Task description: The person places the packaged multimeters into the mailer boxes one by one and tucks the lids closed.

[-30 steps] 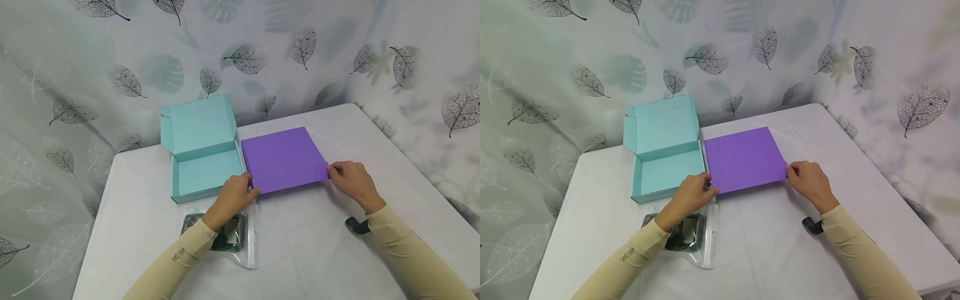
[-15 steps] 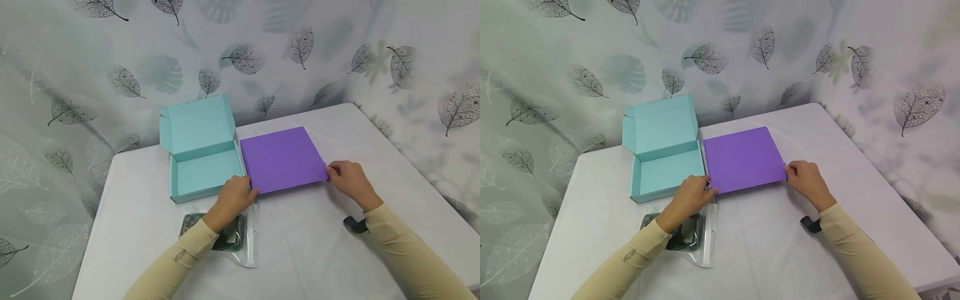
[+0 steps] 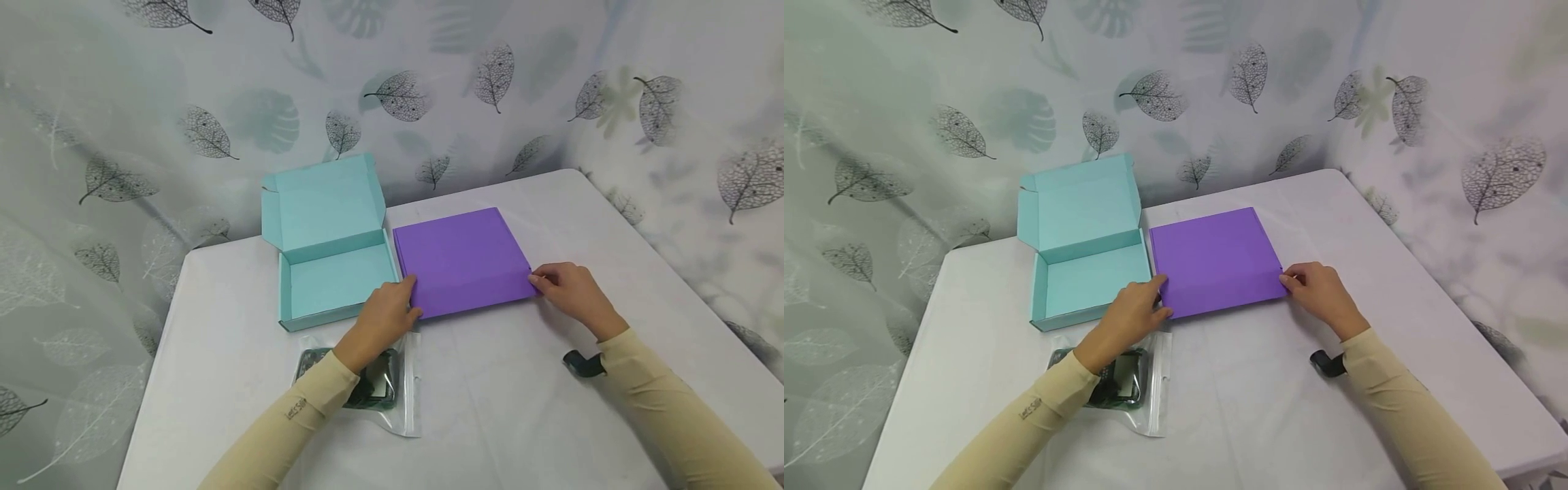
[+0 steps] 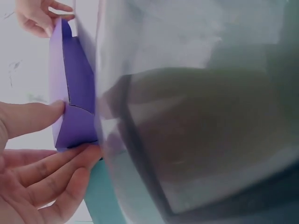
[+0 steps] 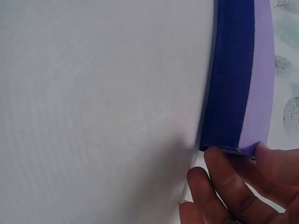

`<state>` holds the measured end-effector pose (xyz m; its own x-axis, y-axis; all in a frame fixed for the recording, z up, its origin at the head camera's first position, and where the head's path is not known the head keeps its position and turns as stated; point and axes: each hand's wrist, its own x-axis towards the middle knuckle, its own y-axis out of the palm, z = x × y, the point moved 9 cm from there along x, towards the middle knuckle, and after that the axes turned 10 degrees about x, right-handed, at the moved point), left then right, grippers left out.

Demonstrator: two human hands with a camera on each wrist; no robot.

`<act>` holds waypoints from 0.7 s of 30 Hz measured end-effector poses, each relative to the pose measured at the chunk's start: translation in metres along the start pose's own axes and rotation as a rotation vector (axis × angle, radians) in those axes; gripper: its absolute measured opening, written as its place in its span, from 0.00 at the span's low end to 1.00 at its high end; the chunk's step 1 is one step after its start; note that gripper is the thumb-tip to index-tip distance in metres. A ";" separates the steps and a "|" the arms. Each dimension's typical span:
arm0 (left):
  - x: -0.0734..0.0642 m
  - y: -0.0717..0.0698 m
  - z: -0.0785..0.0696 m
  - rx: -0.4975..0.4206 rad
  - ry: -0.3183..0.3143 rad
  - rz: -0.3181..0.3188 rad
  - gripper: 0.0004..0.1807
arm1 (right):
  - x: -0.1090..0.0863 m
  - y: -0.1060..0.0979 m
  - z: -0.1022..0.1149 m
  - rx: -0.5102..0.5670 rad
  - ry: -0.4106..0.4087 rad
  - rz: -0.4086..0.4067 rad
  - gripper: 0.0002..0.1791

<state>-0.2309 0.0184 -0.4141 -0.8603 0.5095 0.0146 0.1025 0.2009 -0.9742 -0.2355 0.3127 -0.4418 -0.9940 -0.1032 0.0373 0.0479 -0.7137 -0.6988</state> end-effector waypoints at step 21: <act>0.014 -0.010 -0.002 0.170 -0.026 0.015 0.15 | 0.015 0.003 0.018 -0.137 -0.135 0.197 0.52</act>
<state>-0.2433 0.0249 -0.4035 -0.8722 0.4891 -0.0042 0.0318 0.0481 -0.9983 -0.2486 0.2964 -0.4306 -0.9442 -0.3287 -0.0202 0.2158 -0.5711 -0.7920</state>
